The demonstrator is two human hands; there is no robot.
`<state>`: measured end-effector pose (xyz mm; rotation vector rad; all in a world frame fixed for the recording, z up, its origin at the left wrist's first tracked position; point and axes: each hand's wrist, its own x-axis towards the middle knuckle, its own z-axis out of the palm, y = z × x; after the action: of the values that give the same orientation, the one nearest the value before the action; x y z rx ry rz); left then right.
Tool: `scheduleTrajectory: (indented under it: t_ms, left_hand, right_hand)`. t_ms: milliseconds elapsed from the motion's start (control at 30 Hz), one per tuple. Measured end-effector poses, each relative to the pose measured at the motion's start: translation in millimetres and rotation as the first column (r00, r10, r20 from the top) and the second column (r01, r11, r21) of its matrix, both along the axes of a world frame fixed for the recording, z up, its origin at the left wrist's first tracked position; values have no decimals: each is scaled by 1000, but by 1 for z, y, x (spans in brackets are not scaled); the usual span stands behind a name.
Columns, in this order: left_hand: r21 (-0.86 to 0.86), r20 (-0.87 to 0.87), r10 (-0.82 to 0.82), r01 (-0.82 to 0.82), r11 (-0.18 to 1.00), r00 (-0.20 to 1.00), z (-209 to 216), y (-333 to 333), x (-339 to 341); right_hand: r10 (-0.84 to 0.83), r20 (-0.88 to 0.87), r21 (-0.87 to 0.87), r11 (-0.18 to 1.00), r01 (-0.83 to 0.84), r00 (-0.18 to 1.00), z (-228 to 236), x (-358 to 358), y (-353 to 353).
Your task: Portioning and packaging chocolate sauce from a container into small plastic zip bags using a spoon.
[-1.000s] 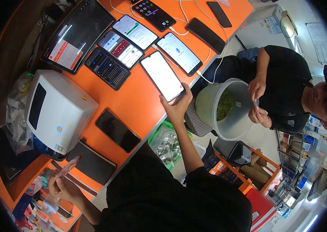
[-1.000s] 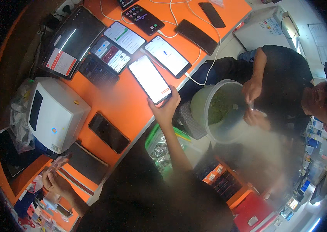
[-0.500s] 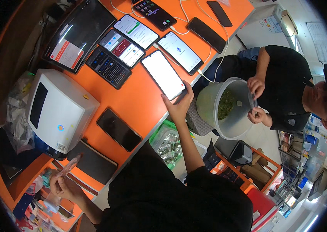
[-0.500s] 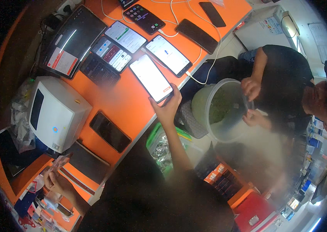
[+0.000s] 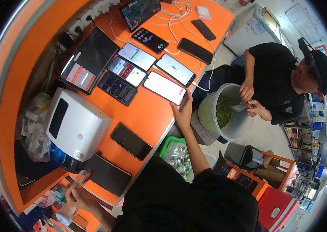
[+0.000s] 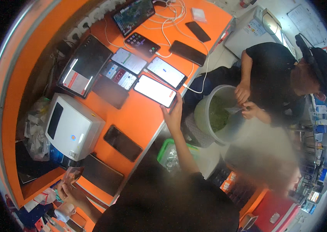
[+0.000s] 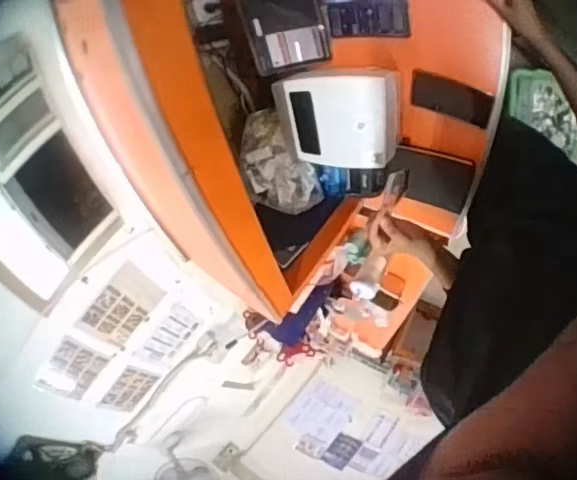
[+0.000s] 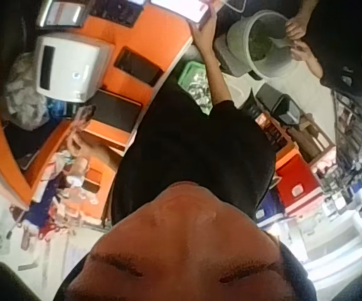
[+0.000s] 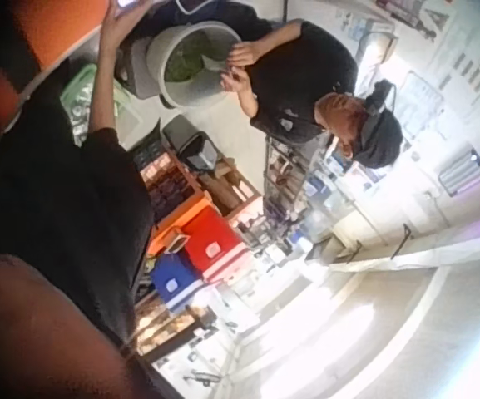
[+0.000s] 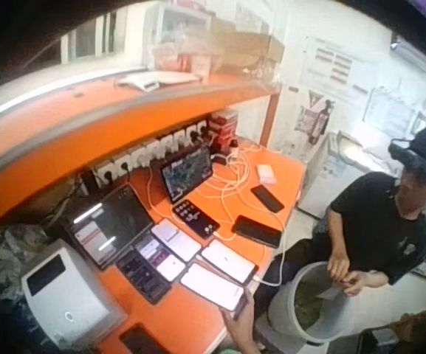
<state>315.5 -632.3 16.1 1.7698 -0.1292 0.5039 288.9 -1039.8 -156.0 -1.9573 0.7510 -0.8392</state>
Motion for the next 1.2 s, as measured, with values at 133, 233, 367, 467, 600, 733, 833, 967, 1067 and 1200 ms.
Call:
scheduleTrajectory:
  t_ms: [133,233,367,467,600,733,833,967,1067,1200]
  left_hand:
    - [-21,36,106,-105,994,994,-5,20,-9]
    - [-135,-20,85,-87,987,996,-8,40,-16]
    - [-180,-15,193,-192,965,981,-4,41,-23]
    - [-182,33,295,-284,941,955,-6,66,-40]
    - [-44,-49,460,-462,886,886,18,72,-64]
    - [-83,54,323,-318,944,945,21,104,-80]
    - [157,234,495,-535,830,837,40,135,-116]
    - [176,344,531,-608,774,775,23,214,-176]
    - [170,407,524,-625,762,749,12,280,-226]
    - [20,346,582,-625,780,736,-20,369,-304]
  right_hand:
    - [-320,-355,-343,919,195,879,9,5,46]
    - [-204,-392,-335,940,68,897,12,11,69]
    - [-175,-396,-304,951,51,902,20,25,81]
    - [-93,-394,-226,974,2,915,19,29,96]
    - [277,-116,-128,948,-291,954,11,16,141]
    - [325,-8,-336,890,-309,946,12,-12,179]
    - [475,72,-302,848,-435,877,46,-19,251]
    - [607,169,-240,789,-565,776,66,-47,361]
    - [638,255,-154,769,-621,727,73,-85,442]
    - [681,304,-71,713,-697,666,46,-140,531]
